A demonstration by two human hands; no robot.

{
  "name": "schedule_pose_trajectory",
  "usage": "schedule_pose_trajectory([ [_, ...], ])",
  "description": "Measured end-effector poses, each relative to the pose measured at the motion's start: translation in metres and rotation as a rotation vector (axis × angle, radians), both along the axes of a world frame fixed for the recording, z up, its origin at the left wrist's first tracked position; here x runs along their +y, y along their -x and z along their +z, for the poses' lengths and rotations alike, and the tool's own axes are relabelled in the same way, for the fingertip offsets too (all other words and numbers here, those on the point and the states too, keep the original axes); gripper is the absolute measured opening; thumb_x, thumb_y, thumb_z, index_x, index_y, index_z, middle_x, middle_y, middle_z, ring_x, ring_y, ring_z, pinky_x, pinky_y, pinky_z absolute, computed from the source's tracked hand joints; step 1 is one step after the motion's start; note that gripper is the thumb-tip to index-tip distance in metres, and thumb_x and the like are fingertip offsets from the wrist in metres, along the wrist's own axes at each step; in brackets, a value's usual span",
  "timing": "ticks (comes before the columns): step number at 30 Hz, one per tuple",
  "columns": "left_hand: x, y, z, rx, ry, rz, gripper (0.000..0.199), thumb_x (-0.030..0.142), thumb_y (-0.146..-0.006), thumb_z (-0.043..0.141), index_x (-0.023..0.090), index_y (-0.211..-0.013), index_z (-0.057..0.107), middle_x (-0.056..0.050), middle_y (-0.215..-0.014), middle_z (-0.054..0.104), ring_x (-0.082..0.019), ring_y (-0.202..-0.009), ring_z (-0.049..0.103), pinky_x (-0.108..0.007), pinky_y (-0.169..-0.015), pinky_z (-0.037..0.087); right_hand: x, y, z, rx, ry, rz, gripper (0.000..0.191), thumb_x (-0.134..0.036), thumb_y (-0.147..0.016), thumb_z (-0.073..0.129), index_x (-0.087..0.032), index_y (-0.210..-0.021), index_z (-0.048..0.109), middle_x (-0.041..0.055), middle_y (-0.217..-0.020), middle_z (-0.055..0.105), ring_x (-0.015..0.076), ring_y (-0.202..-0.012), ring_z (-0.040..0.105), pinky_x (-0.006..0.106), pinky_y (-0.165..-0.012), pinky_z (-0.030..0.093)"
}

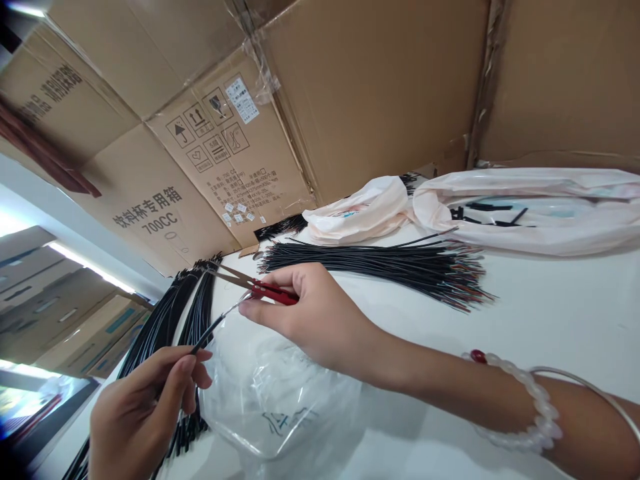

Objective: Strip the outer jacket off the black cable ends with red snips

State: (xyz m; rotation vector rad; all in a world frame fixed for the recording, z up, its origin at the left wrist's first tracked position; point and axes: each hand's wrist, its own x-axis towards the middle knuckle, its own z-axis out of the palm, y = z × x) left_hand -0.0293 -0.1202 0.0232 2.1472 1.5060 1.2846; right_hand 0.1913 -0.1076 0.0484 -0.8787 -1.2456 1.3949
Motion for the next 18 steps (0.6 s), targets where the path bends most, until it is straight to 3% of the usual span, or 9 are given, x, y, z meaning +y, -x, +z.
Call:
schedule_pose_trajectory([
  [9, -0.001, -0.004, 0.0, 0.013, -0.004, 0.012, 0.021, 0.035, -0.089, 0.055, 0.02, -0.08, 0.065, 0.004, -0.058, 0.061, -0.006, -0.041, 0.049, -0.018, -0.044, 0.041, -0.003, 0.002, -0.002, 0.016, 0.018, -0.018, 0.022, -0.034, -0.072, 0.075, -0.016, -0.07, 0.063, -0.0046, -0.061, 0.044, 0.0081, -0.058, 0.033, 0.023, -0.051, 0.025],
  [12, -0.004, -0.007, 0.003, 0.048, 0.012, -0.004, 0.023, 0.035, -0.091, 0.052, 0.02, -0.078, 0.063, 0.005, -0.06, 0.063, -0.006, -0.042, 0.049, -0.018, -0.045, 0.041, -0.007, 0.004, -0.003, 0.057, -0.053, -0.057, 0.022, -0.03, -0.076, 0.07, -0.017, -0.066, 0.055, -0.0056, -0.06, 0.042, 0.0076, -0.056, 0.033, 0.022, -0.049, 0.026],
  [15, -0.005, -0.01, 0.008, 0.102, -0.005, 0.006, 0.026, 0.037, -0.091, 0.051, 0.02, -0.075, 0.062, 0.005, -0.053, 0.058, -0.006, -0.041, 0.047, -0.018, -0.044, 0.037, -0.01, 0.007, -0.009, -0.06, -0.306, -0.147, 0.023, -0.02, -0.078, 0.063, -0.02, -0.064, 0.044, -0.0076, -0.057, 0.041, 0.0062, -0.05, 0.032, 0.02, -0.045, 0.026],
  [18, -0.003, -0.009, 0.012, 0.092, -0.033, 0.028, 0.028, 0.038, -0.09, 0.051, 0.019, -0.071, 0.061, 0.007, -0.048, 0.052, -0.005, -0.04, 0.044, -0.016, -0.042, 0.034, -0.012, 0.009, -0.019, -0.389, -0.834, -0.29, 0.012, -0.011, -0.077, 0.055, -0.019, -0.069, 0.049, -0.007, -0.055, 0.049, 0.0067, -0.047, 0.035, 0.022, -0.046, 0.027],
])
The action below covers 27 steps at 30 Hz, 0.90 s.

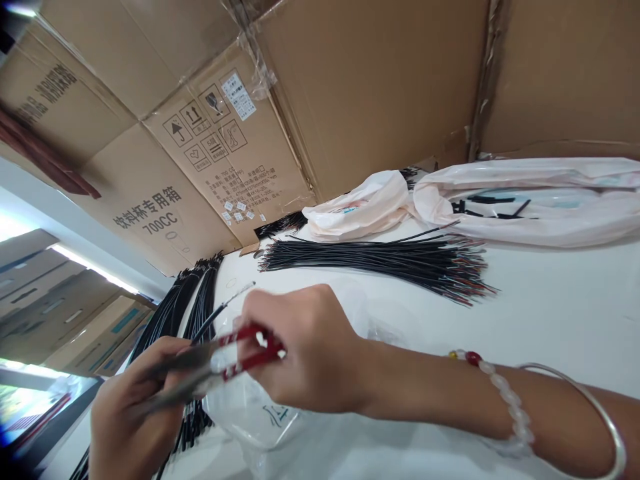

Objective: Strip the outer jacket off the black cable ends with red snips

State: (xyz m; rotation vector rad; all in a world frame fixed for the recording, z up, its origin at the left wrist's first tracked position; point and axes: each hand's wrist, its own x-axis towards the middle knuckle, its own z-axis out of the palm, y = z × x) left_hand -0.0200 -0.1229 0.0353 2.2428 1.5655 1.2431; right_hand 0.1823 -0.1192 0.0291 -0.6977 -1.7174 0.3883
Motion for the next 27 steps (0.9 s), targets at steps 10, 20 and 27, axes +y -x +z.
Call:
schedule_pose_trajectory([
  [10, 0.015, 0.013, 0.006, -0.016, -0.102, 0.019, 0.027, 0.04, -0.088, 0.057, 0.018, -0.073, 0.062, 0.008, -0.044, 0.046, -0.004, -0.036, 0.039, -0.015, -0.036, 0.029, 0.005, -0.001, -0.01, -0.252, -0.305, -0.275, 0.008, -0.02, -0.079, 0.055, -0.016, -0.079, 0.062, -0.0042, -0.055, 0.059, 0.0099, -0.046, 0.045, 0.026, -0.047, 0.028],
  [20, 0.019, 0.026, 0.008, 0.379, -0.498, 0.151, 0.02, 0.03, -0.093, 0.056, 0.018, -0.082, 0.068, 0.01, -0.044, 0.044, -0.001, -0.038, 0.031, -0.016, -0.042, 0.025, -0.001, -0.014, 0.022, -0.535, 0.271, -0.433, 0.026, -0.042, -0.091, 0.05, -0.021, -0.088, 0.065, -0.0009, -0.063, 0.065, 0.0168, -0.055, 0.053, 0.029, -0.052, 0.023],
  [27, 0.019, 0.024, 0.005, 0.507, -0.576, 0.086, 0.015, 0.025, -0.092, 0.06, 0.015, -0.086, 0.069, 0.007, -0.05, 0.056, -0.002, -0.04, 0.039, -0.018, -0.045, 0.029, 0.002, -0.014, 0.027, -0.555, 0.476, -0.384, 0.033, -0.049, -0.092, 0.05, -0.025, -0.081, 0.07, -0.0021, -0.061, 0.064, 0.0132, -0.05, 0.045, 0.028, -0.05, 0.023],
])
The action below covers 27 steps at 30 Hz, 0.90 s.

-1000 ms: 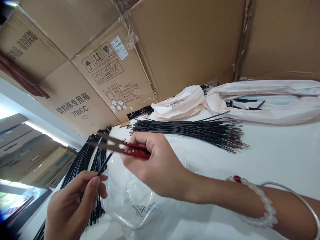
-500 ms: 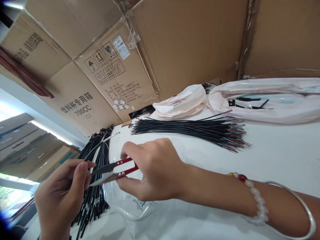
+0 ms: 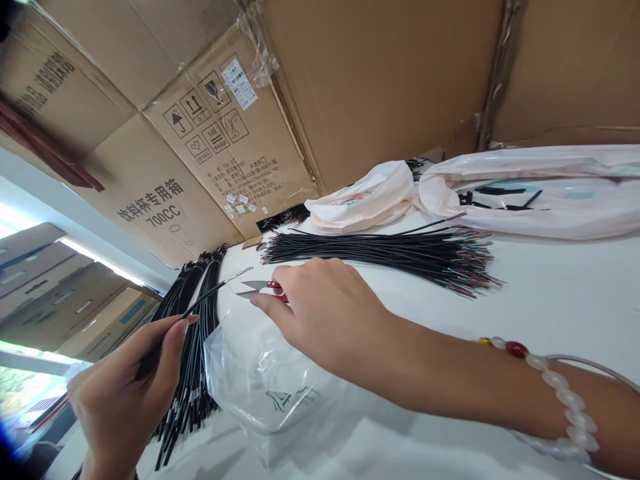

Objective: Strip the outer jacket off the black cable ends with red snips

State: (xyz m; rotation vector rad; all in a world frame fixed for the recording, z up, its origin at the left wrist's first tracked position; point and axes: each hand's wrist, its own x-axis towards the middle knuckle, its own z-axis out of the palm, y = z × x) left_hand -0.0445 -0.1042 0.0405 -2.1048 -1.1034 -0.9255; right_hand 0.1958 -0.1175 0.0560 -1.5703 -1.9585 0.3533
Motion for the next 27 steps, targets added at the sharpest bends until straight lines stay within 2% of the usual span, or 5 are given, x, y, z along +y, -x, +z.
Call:
schedule_pose_trajectory([
  [3, 0.0, 0.0, -0.003, 0.035, -0.01, -0.039, 0.014, 0.024, -0.091, 0.062, 0.014, -0.088, 0.07, 0.004, -0.055, 0.062, -0.003, -0.042, 0.043, -0.018, -0.046, 0.031, 0.004, 0.0, -0.002, 0.034, 0.051, 0.011, 0.036, -0.05, -0.091, 0.05, -0.024, -0.076, 0.069, -0.0023, -0.06, 0.062, 0.0118, -0.048, 0.041, 0.027, -0.049, 0.023],
  [8, 0.0, -0.001, -0.006, 0.063, 0.008, -0.085, 0.014, 0.023, -0.091, 0.061, 0.013, -0.085, 0.07, 0.004, -0.055, 0.064, -0.003, -0.041, 0.045, -0.018, -0.046, 0.033, 0.011, 0.0, -0.008, 0.083, 0.103, 0.011, 0.036, -0.05, -0.091, 0.051, -0.022, -0.075, 0.067, -0.0019, -0.063, 0.063, 0.0119, -0.054, 0.046, 0.027, -0.05, 0.024],
  [17, 0.006, 0.0, -0.005, 0.209, 0.093, -0.09, 0.025, 0.029, -0.094, 0.056, 0.014, -0.08, 0.07, 0.006, -0.045, 0.052, -0.004, -0.036, 0.044, -0.02, -0.043, 0.03, 0.018, 0.001, -0.017, 0.076, 0.165, 0.042, 0.045, -0.049, -0.091, 0.049, -0.019, -0.058, 0.049, -0.0033, -0.055, 0.054, 0.0099, -0.049, 0.038, 0.028, -0.048, 0.023],
  [22, 0.006, 0.0, -0.004, 0.242, 0.18, -0.095, 0.032, 0.032, -0.097, 0.049, 0.015, -0.079, 0.069, 0.006, -0.043, 0.05, -0.005, -0.036, 0.046, -0.02, -0.042, 0.029, 0.021, 0.004, -0.022, 0.051, 0.175, 0.059, 0.046, -0.048, -0.093, 0.048, -0.019, -0.057, 0.048, -0.0022, -0.054, 0.054, 0.0105, -0.05, 0.04, 0.028, -0.049, 0.022],
  [27, 0.004, 0.003, -0.004, 0.269, 0.328, -0.059, 0.038, 0.036, -0.098, 0.044, 0.018, -0.077, 0.069, 0.006, -0.043, 0.051, -0.005, -0.033, 0.038, -0.02, -0.042, 0.027, 0.021, 0.009, -0.024, -0.016, 0.198, 0.054, 0.042, -0.042, -0.094, 0.047, -0.018, -0.059, 0.052, -0.0007, -0.056, 0.055, 0.0105, -0.051, 0.039, 0.028, -0.051, 0.021],
])
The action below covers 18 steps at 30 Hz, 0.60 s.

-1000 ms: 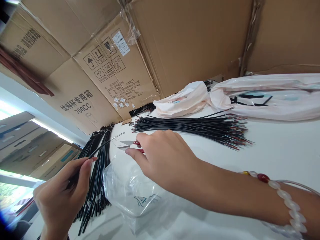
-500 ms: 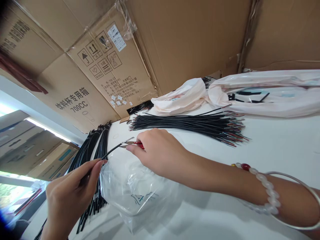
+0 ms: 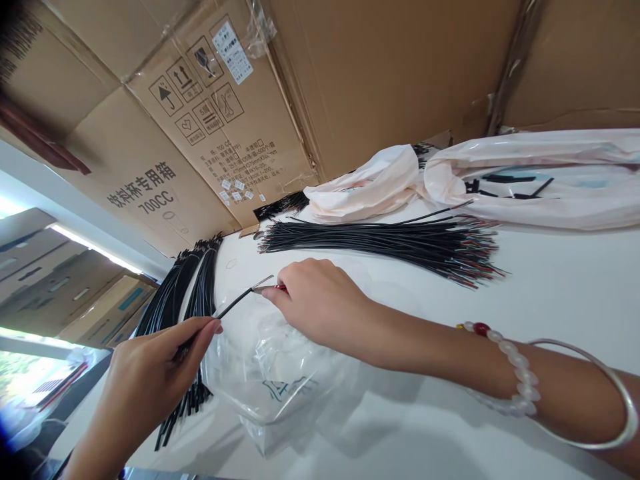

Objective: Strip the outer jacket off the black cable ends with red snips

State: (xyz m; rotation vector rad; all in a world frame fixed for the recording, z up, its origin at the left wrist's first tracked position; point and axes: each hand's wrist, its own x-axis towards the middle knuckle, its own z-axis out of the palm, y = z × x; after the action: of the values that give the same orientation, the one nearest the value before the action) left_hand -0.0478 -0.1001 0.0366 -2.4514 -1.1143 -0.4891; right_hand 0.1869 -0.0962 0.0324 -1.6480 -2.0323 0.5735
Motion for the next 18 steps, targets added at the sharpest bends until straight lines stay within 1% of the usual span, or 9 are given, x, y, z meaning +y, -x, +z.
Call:
schedule_pose_trajectory([
  [4, -0.002, 0.0, 0.005, 0.089, 0.171, 0.058, 0.036, 0.033, -0.097, 0.044, 0.019, -0.077, 0.07, 0.005, -0.046, 0.057, -0.006, -0.034, 0.041, -0.022, -0.044, 0.025, 0.0, 0.001, -0.002, -0.082, 0.036, 0.033, 0.039, -0.04, -0.094, 0.046, -0.018, -0.064, 0.058, 0.0025, -0.064, 0.061, 0.0128, -0.055, 0.043, 0.028, -0.052, 0.023],
  [8, -0.002, -0.006, 0.014, 0.237, 0.317, 0.127, 0.036, 0.032, -0.096, 0.045, 0.021, -0.071, 0.068, 0.002, -0.049, 0.061, -0.011, -0.04, 0.054, -0.025, -0.047, 0.023, 0.003, 0.001, -0.008, -0.184, 0.084, 0.081, 0.036, -0.04, -0.092, 0.047, -0.019, -0.067, 0.062, 0.0051, -0.068, 0.064, 0.0162, -0.059, 0.049, 0.029, -0.052, 0.024],
  [10, -0.001, -0.011, 0.018, 0.333, 0.38, 0.172, 0.037, 0.032, -0.095, 0.044, 0.021, -0.066, 0.065, 0.001, -0.048, 0.06, -0.014, -0.043, 0.057, -0.026, -0.048, 0.02, 0.004, 0.002, -0.01, -0.207, 0.093, 0.112, 0.036, -0.04, -0.092, 0.047, -0.019, -0.069, 0.064, 0.0062, -0.07, 0.066, 0.018, -0.061, 0.052, 0.029, -0.052, 0.025],
  [14, 0.002, -0.02, 0.022, 0.465, 0.422, 0.23, 0.042, 0.034, -0.096, 0.041, 0.021, -0.062, 0.062, -0.002, -0.049, 0.061, -0.017, -0.045, 0.058, -0.028, -0.049, 0.013, 0.005, 0.002, -0.015, -0.238, 0.118, 0.137, 0.034, -0.039, -0.091, 0.047, -0.018, -0.073, 0.067, 0.0086, -0.075, 0.068, 0.0218, -0.068, 0.058, 0.03, -0.053, 0.026],
  [18, 0.004, -0.024, 0.022, 0.472, 0.418, 0.241, 0.041, 0.033, -0.095, 0.042, 0.022, -0.063, 0.064, -0.003, -0.055, 0.066, -0.017, -0.047, 0.059, -0.029, -0.05, 0.012, 0.006, 0.001, -0.017, -0.239, 0.112, 0.143, 0.033, -0.038, -0.091, 0.048, -0.018, -0.072, 0.066, 0.0086, -0.074, 0.069, 0.0231, -0.07, 0.06, 0.03, -0.053, 0.026],
])
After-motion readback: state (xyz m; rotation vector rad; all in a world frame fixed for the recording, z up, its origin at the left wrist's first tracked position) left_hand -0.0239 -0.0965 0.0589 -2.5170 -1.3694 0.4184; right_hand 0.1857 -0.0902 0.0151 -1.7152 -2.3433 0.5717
